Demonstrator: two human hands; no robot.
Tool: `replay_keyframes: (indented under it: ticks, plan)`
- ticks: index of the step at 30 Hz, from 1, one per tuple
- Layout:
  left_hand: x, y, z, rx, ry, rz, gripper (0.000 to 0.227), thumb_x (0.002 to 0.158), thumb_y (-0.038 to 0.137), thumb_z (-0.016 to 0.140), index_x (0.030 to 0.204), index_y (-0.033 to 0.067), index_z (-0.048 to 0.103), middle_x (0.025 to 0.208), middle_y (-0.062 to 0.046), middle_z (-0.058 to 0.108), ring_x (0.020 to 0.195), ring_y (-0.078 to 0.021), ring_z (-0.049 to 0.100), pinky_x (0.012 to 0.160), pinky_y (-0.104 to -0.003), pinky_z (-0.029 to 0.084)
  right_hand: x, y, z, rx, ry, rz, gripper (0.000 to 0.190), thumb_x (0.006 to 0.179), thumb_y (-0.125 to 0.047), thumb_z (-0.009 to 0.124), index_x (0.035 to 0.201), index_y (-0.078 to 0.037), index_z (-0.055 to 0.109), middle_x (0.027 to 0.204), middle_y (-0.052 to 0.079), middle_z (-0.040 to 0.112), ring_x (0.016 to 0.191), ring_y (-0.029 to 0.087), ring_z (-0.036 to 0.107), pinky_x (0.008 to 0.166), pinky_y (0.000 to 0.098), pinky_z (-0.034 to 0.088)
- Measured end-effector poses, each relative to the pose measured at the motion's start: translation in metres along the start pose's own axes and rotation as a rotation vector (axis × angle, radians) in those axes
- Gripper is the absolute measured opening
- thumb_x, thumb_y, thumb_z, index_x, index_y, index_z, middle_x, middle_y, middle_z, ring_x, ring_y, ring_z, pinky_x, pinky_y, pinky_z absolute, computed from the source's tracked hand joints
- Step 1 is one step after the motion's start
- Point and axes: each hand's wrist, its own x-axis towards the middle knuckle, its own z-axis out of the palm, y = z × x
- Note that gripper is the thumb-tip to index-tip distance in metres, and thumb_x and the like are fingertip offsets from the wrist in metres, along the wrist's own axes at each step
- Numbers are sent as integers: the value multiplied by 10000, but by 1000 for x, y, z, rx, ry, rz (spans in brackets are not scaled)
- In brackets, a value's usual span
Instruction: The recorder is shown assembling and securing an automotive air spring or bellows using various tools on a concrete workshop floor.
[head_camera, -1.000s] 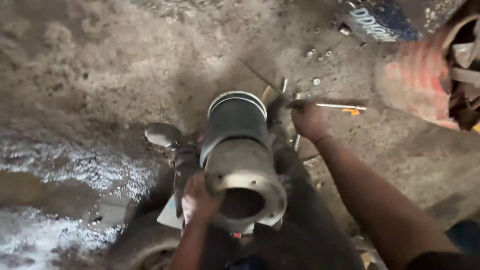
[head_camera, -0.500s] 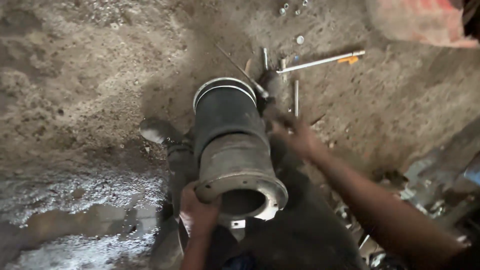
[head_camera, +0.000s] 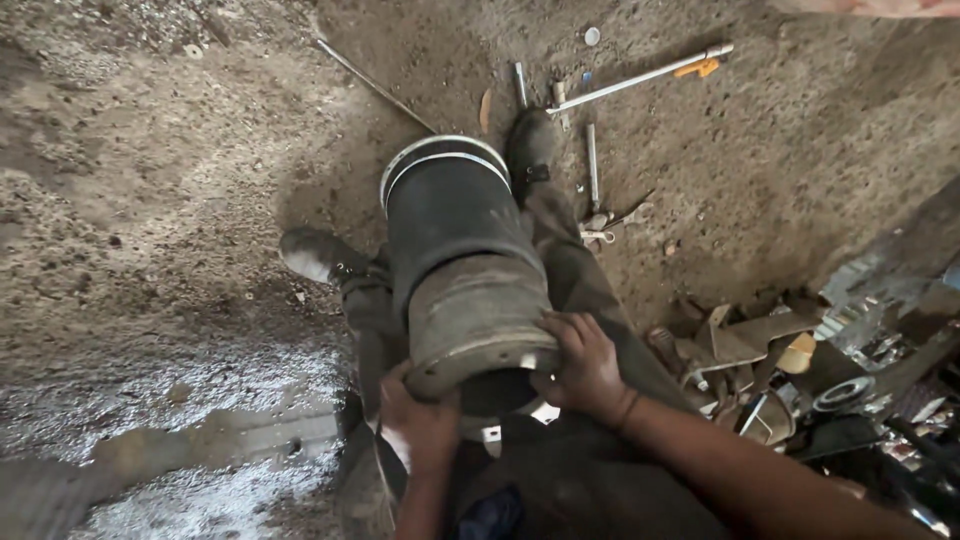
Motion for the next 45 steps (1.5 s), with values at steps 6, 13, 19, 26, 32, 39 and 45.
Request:
replay_keyframes:
  ticks: [6, 13, 19, 26, 32, 39, 45]
  plan:
    - [0, -3, 8, 13, 77, 11, 620, 686, 354, 845, 1173, 69, 589, 1052, -207, 685, 959, -442, 684, 816, -527, 553, 4, -2, -2, 17, 5, -6, 793, 521, -226, 843, 1249, -75, 570, 1181, 161, 661, 1015, 388, 642, 875, 474, 541]
    - [-2, 1, 2, -24, 59, 30, 667, 674, 387, 842, 1194, 57, 584, 1062, -214, 672, 961, -446, 672, 813, -528, 541, 4, 1, 1, 26, 9, -20, 760, 546, -230, 849, 1235, -73, 570, 1143, 147, 663, 980, 379, 643, 869, 469, 541]
    - [5, -16, 6, -45, -20, 47, 617, 642, 259, 891, 1148, 61, 600, 1065, -197, 662, 1020, -425, 644, 906, -490, 520, -2, 9, 11, -19, -15, 32, 794, 492, -297, 871, 1197, -66, 589, 1058, 160, 648, 914, 398, 618, 804, 492, 527]
    - [16, -4, -4, 65, -93, -27, 655, 595, 242, 938, 1115, 56, 585, 1034, -174, 658, 997, -414, 645, 894, -485, 510, 0, 5, 14, 8, 33, 85, 738, 515, -279, 851, 1194, -87, 635, 1039, 117, 647, 928, 358, 628, 806, 463, 547]
    - [15, -12, -5, 130, 35, 72, 697, 564, 242, 960, 1096, 17, 569, 1025, -213, 644, 976, -436, 633, 876, -507, 499, -3, 7, 27, 14, 80, 52, 676, 548, -262, 804, 1191, -114, 654, 1118, 110, 680, 968, 329, 651, 824, 421, 560]
    - [25, 17, -31, 230, -11, 316, 842, 644, 424, 914, 1220, -49, 522, 1138, -249, 633, 1030, -439, 637, 908, -497, 504, 5, 2, 26, 55, 103, 8, 718, 541, -331, 821, 1195, -84, 656, 1048, 141, 647, 915, 354, 640, 784, 455, 537]
    - [71, 122, -29, 564, -354, 1122, 741, 573, 434, 928, 1129, 50, 623, 1095, -190, 681, 985, -411, 662, 848, -508, 537, -4, -3, 43, 87, 251, 24, 575, 632, -327, 814, 1158, -146, 666, 984, 71, 620, 913, 299, 615, 826, 455, 532]
